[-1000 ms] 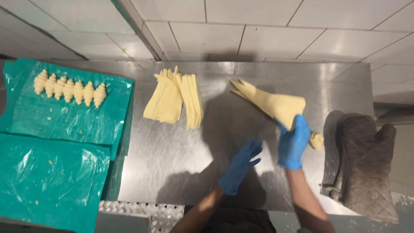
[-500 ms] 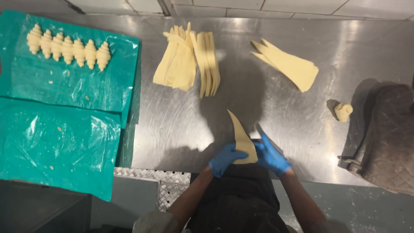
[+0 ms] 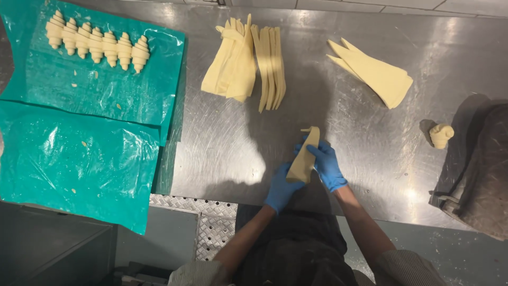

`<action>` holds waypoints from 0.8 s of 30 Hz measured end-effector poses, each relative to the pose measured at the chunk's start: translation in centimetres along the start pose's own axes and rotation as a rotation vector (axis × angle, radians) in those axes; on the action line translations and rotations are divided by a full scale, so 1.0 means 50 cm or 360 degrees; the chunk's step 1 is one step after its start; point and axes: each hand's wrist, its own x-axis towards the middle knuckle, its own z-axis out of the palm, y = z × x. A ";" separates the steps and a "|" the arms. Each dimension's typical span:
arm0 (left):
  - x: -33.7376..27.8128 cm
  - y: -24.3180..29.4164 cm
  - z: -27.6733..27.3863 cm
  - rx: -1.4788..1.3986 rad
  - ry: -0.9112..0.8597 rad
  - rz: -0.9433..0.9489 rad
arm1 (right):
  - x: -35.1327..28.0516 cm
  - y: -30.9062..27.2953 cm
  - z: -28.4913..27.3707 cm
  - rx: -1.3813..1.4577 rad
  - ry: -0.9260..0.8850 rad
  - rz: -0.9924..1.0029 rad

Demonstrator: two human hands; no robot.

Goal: Rolling triangular pieces of dough into croissant shapes on a metal workbench.

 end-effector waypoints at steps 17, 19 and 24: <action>-0.030 -0.103 0.037 0.1684 -0.0044 0.0872 | 0.060 0.026 0.022 -0.0175 -0.0137 -0.0043; -0.030 -0.101 0.038 0.1699 -0.0035 0.0898 | 0.065 0.020 0.030 -0.0190 -0.0142 -0.0078; -0.032 -0.103 0.041 0.1726 -0.0104 0.0903 | 0.074 -0.002 0.057 -0.0232 -0.0111 -0.0140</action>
